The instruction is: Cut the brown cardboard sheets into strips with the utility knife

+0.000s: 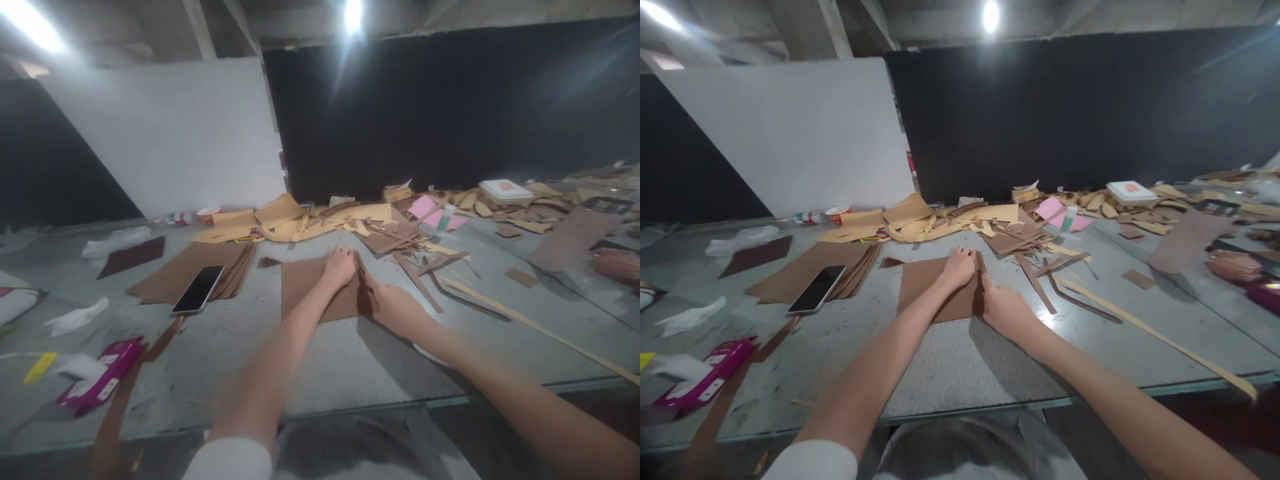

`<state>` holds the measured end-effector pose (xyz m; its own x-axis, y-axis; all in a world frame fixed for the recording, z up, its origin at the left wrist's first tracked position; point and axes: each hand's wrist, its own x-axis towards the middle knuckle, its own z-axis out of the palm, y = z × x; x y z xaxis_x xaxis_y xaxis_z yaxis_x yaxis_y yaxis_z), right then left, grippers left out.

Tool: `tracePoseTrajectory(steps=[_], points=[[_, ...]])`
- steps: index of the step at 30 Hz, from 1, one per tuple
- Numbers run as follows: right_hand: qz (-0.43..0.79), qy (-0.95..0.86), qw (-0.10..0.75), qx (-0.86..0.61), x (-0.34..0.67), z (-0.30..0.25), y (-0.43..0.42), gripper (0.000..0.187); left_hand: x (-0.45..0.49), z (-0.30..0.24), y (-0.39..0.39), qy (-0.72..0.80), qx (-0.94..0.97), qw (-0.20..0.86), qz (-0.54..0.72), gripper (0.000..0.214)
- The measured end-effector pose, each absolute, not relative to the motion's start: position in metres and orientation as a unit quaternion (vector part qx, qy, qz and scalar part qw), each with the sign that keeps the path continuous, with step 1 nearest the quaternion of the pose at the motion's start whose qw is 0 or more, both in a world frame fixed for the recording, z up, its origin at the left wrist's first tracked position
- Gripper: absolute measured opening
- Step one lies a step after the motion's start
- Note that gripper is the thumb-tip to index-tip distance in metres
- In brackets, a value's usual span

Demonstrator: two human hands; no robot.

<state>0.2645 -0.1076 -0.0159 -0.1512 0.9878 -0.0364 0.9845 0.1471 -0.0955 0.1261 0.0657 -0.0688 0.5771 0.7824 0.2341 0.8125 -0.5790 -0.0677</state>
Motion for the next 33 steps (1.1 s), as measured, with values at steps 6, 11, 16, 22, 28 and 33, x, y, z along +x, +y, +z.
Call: tracePoseTrajectory(steps=[6,11,16,22,28,33], points=[[0.043,-0.759,0.025,-0.649,0.265,-0.018,-0.117,0.060,0.127,-0.075,0.071,-0.448,-0.885,0.069,-0.105,0.039],[0.043,-0.754,0.018,-0.655,0.266,-0.019,-0.131,0.062,0.127,-0.078,0.075,-0.448,-0.885,0.051,-0.112,0.043],[0.045,-0.752,0.013,-0.657,0.267,-0.019,-0.152,0.063,0.128,-0.080,0.073,-0.462,-0.877,0.053,-0.120,0.045],[0.033,-0.740,-0.006,-0.672,0.269,-0.028,-0.177,0.067,0.127,-0.083,0.076,-0.452,-0.882,0.062,-0.116,0.043],[0.002,-0.751,0.033,-0.660,0.279,-0.056,-0.206,0.068,0.127,-0.086,0.079,-0.447,-0.884,0.055,-0.125,0.045],[0.010,-0.766,0.086,-0.637,0.288,-0.077,-0.233,0.068,0.126,-0.085,0.078,-0.454,-0.881,0.061,-0.115,0.042]])
